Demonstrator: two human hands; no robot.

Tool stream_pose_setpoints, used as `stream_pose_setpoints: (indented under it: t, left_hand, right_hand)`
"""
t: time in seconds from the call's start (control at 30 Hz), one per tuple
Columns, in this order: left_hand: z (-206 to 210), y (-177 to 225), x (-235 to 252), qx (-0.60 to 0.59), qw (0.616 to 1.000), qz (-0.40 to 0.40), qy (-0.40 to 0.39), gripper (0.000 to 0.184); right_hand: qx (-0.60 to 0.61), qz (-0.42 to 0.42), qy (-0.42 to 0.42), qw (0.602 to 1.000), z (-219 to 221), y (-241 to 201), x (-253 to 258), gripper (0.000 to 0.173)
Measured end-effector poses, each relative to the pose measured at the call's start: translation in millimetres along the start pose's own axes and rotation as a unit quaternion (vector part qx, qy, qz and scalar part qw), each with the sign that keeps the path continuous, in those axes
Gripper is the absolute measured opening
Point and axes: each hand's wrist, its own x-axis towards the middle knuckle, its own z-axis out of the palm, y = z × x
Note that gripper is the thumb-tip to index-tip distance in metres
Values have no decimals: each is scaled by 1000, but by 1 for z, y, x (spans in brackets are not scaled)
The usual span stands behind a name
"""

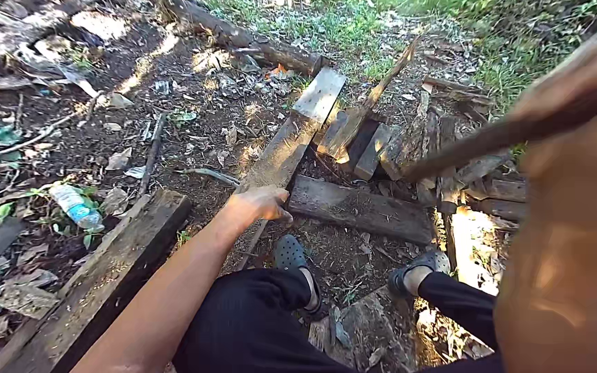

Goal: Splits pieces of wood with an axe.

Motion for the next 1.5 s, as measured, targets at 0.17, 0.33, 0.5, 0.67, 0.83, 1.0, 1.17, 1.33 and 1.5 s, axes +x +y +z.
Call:
stream_pose_setpoints:
  t: [0.17,0.33,0.5,0.67,0.83,1.0,1.17,1.33,1.5]
  left_hand:
    - [3,-2,-5,-7,999,-3,40,57]
    - [-14,16,-35,-29,998,8,49,67]
    - [8,74,-36,-76,990,100,59,70]
    - [128,155,3,-342,936,60,66,88]
    - [223,202,44,-598,787,-27,146,33]
    - [217,233,27,-658,717,-9,228,21]
    - [173,266,-9,-599,748,33,285,20]
    - [62,276,-19,-413,761,240,439,46]
    - [-80,284,-31,-231,726,301,574,23]
  right_hand:
    - [-66,405,-35,911,58,182,-193,75]
    - [-44,459,4,887,70,179,-179,68]
    - [-15,464,-4,886,67,183,-186,68]
    - [18,424,-31,905,82,184,-198,65]
    - [68,442,-6,895,86,180,-212,67]
    - [61,454,29,888,76,152,-207,73]
    - [77,401,45,912,51,88,-174,75]
    - [84,151,110,979,28,7,-98,79]
    - [180,-120,98,971,13,-38,8,59]
